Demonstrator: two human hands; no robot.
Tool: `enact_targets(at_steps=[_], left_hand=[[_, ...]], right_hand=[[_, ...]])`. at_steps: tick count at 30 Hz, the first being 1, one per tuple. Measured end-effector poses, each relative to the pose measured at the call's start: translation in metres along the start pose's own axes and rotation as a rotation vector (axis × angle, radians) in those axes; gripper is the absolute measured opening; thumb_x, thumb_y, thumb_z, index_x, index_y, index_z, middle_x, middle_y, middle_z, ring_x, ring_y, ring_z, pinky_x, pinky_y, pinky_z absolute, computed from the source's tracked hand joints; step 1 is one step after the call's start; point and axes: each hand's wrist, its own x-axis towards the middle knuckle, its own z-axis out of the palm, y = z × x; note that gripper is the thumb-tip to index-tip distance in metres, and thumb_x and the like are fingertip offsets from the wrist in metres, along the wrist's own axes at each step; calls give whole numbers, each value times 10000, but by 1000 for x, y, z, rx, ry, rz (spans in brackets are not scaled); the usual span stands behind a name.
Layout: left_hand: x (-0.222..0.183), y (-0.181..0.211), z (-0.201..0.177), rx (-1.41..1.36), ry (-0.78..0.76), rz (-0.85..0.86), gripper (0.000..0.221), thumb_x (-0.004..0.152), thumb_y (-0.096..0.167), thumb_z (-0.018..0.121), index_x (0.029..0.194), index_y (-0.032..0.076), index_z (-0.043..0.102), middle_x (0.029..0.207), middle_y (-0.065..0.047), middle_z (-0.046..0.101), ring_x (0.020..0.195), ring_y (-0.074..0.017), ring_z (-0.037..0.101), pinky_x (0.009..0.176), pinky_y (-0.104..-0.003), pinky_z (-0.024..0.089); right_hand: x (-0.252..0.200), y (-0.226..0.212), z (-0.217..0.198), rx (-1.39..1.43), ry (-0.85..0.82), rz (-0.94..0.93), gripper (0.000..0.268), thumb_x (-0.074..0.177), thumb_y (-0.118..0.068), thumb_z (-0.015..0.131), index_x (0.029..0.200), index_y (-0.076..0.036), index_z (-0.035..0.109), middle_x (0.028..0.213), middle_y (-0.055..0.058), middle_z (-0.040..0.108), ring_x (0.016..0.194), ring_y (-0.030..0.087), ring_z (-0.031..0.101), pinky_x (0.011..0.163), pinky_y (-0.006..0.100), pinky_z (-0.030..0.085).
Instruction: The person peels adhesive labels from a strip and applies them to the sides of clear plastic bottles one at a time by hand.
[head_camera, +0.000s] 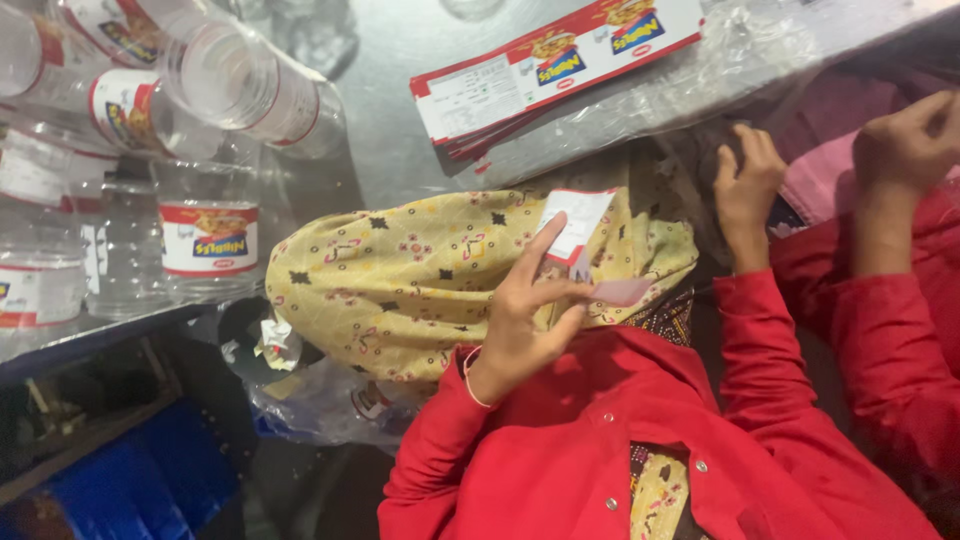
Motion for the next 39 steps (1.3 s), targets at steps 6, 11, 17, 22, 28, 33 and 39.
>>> enact_targets(at_steps=[6,11,17,22,28,33,39], left_hand=[[4,-8,-7,55,0,42,247,723,3,676,923,91,791,1615,-238,440,1481,-391,506,1193,-419,439],[18,-7,-3,-62,-39,57,248,763,10,682,954,119,796,1664,-231,370,1495,-387,495,1209,-410,422],[32,-6,-18,-392,-259,59,194,903,40,719,1077,114,768,1642,-192,405,1547,-314,402,1290,-400,355],[75,-49,-80,339,126,137,616,813,86,814,1394,76,608,1464,-131,591,1470,-341,477,1242,-440,393],[141,-144,-259,831,372,60,923,878,134,836,1603,7,280,1502,-299,487,1395,-440,498,1178,-447,425],[148,-182,-303,919,526,-298,902,877,181,819,1591,20,290,1492,-254,495,1361,-421,534,1122,-454,443],[254,-167,-305,1229,613,396,656,835,346,867,1355,69,579,1337,-216,566,1289,-433,475,1121,-578,302]], right_hand=[[12,-59,-39,168,154,216,136,1075,-71,632,1157,-12,724,1084,152,755,985,276,737,880,391,527],[-25,-146,-72,789,-134,-137,94,1013,-8,684,1104,3,669,1147,105,702,1133,175,674,1041,322,522],[-26,-169,-70,817,-610,-289,373,738,-32,770,1092,27,669,1005,75,722,971,171,687,1023,415,487],[-34,-126,-80,660,-221,-236,21,1023,2,681,1026,13,699,916,40,688,879,128,651,1189,432,431],[-44,-77,-86,804,-57,-25,32,1125,-8,676,1135,20,688,1120,51,692,1038,102,638,1110,299,464],[-49,-62,-82,771,-31,45,94,1127,8,695,1210,50,684,1212,89,696,1072,101,648,1000,217,516],[-37,-69,-80,725,17,52,88,1146,18,686,1224,60,693,1170,95,706,1032,99,659,971,218,532]])
